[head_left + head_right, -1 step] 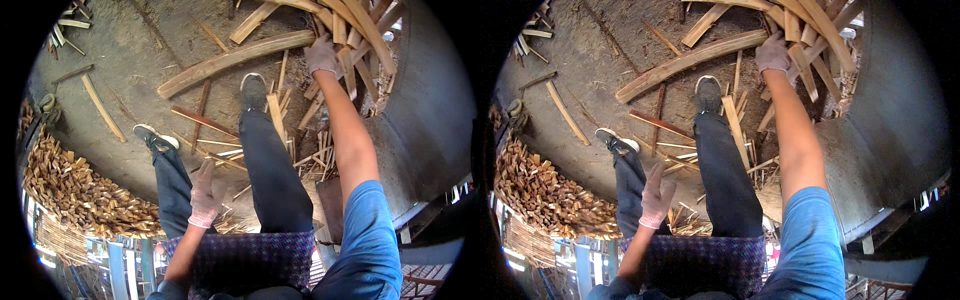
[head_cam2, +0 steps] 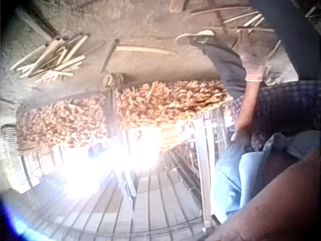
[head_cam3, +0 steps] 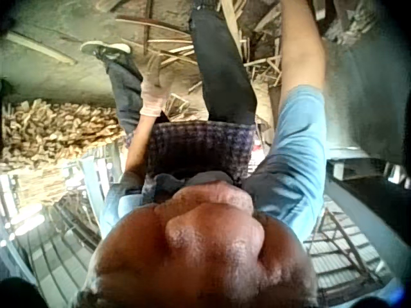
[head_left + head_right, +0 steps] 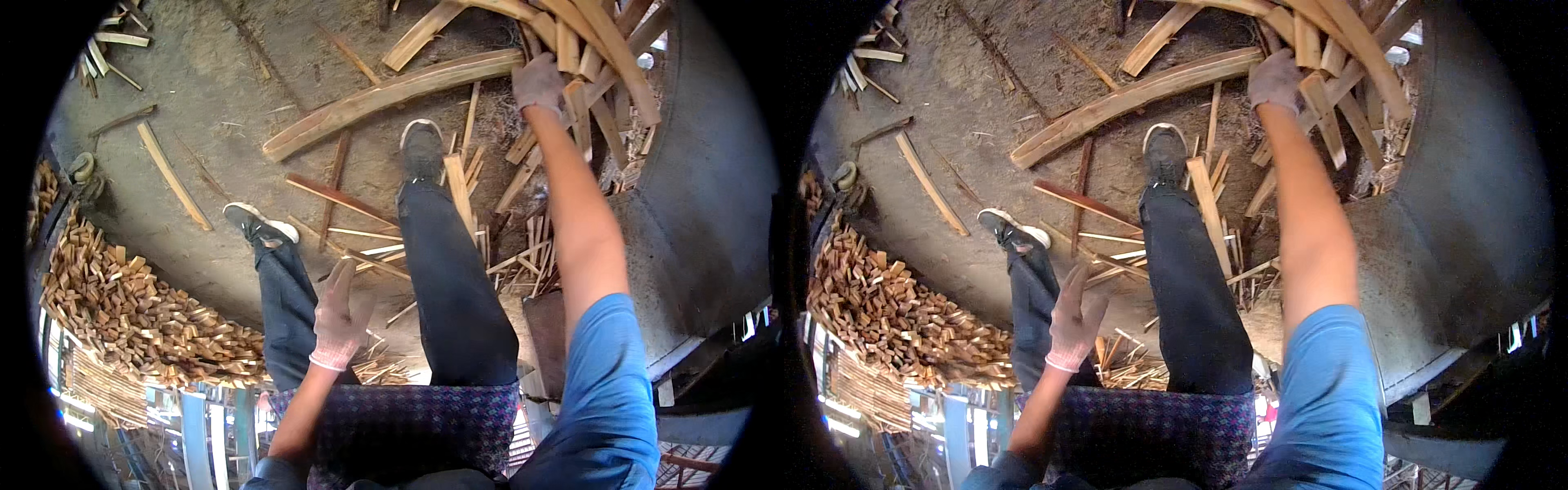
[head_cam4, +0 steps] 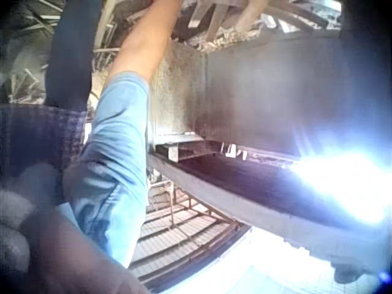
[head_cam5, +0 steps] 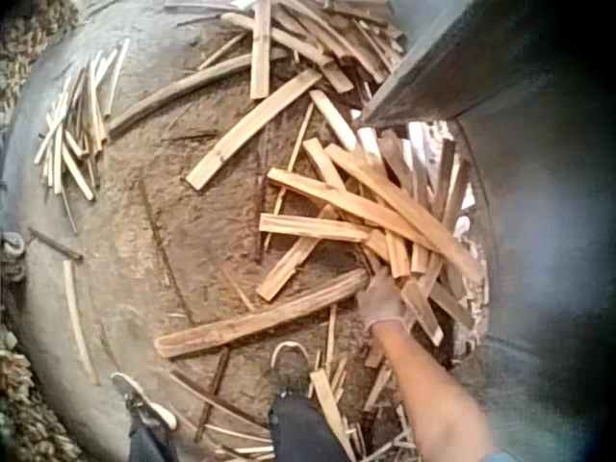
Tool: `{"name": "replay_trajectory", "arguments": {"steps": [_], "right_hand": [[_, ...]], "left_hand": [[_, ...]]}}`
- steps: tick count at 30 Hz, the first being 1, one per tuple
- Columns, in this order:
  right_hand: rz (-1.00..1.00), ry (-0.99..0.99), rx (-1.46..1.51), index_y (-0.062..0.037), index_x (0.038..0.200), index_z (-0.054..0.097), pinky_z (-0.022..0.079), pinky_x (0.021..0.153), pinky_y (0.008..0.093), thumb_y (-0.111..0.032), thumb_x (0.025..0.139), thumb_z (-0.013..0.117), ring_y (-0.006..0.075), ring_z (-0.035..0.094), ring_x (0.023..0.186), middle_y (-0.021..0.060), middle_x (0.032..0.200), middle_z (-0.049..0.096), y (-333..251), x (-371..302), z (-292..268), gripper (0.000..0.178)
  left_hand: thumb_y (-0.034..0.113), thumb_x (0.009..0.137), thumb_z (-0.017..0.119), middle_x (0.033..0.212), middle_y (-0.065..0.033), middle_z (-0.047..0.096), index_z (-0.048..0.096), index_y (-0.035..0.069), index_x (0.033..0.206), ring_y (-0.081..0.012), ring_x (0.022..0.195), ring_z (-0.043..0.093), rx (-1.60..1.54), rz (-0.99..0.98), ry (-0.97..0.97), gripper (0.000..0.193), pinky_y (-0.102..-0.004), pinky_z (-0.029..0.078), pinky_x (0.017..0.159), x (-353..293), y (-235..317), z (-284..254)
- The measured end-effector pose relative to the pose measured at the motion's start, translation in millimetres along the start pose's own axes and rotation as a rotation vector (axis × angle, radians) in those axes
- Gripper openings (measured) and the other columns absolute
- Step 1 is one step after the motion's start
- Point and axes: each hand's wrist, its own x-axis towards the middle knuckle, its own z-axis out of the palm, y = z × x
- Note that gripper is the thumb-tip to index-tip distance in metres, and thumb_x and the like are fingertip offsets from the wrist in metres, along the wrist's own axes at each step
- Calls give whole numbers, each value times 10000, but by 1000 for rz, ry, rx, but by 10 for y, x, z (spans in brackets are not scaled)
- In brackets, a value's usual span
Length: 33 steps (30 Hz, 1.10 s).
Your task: The person gathers scattered wooden planks and sticks from the floor of a workshop using both hands. They stack the collected wood into neat piles and occasionally use a long stick to push debris under a large industrial machine. The person wears gloves and a patterned apron while working.
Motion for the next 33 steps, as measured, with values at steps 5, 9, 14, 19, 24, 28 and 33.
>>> {"name": "replay_trajectory", "arguments": {"steps": [5, 9, 14, 19, 24, 28, 33], "right_hand": [[-79, -62, 92, 33, 1141, 587, 605, 635, 377, -364, 937, 651, 240, 719, 759, 193, 923, 712, 58, -201, 21, 450], [-109, -745, 440, -7, 991, 629, 493, 517, 254, -324, 903, 672, 116, 583, 632, 53, 762, 630, -573, -1198, -701, 331], [-252, -883, 574, -1, 1043, 685, 578, 741, 371, -426, 806, 731, 328, 706, 747, 181, 920, 719, -946, -2419, -944, 488], [-610, -869, 463, 56, 1171, 626, 519, 945, 421, -479, 846, 675, 402, 668, 1034, 294, 1071, 675, -997, -2252, -793, 628], [-577, 132, 63, 17, 1487, 352, 561, 898, 500, -346, 897, 668, 409, 654, 1123, 250, 1454, 460, -757, -688, -547, 761], [-270, 101, 98, 30, 1280, 588, 590, 790, 489, -158, 962, 509, 402, 700, 1039, 303, 1150, 676, -769, 513, -428, 378], [-717, 3, -314, -22, 1190, 605, 597, 772, 474, -165, 941, 564, 405, 708, 968, 243, 1162, 655, -1010, 46, -336, 290]], "left_hand": [[173, 894, 698, 1394, -253, 558, 520, -5, 1409, -390, 1308, 538, -3, -66, 28, 573, -428, 429, 1098, 472, -33, -13], [311, 986, 594, 1405, -241, 569, 497, -46, 1427, -281, 1330, 532, -181, -130, -128, 576, -358, 396, 1111, 1151, 215, -18], [428, 944, 622, 1362, -186, 617, 488, 6, 1468, -259, 1226, 595, -522, -205, -209, 686, -334, 419, 1069, 2033, 763, -175], [318, 890, 636, 1209, -191, 679, 598, -12, 1346, -266, 1066, 648, -219, -206, -127, 565, -366, 482, 962, 2116, 460, -424], [257, 887, 629, 1300, -215, 648, 574, 30, 1388, -312, 1202, 621, -115, -43, 52, 552, -393, 433, 1063, 2030, -349, -739], [216, 936, 633, 1321, -207, 638, 548, 59, 1420, -300, 1208, 621, -102, 1, 234, 516, -371, 473, 1018, 2121, -765, -784], [276, 948, 632, 1384, -257, 577, 507, 19, 1431, -394, 1254, 586, 523, -36, 627, 561, -450, 455, 1040, 2324, -1151, -708]]}}
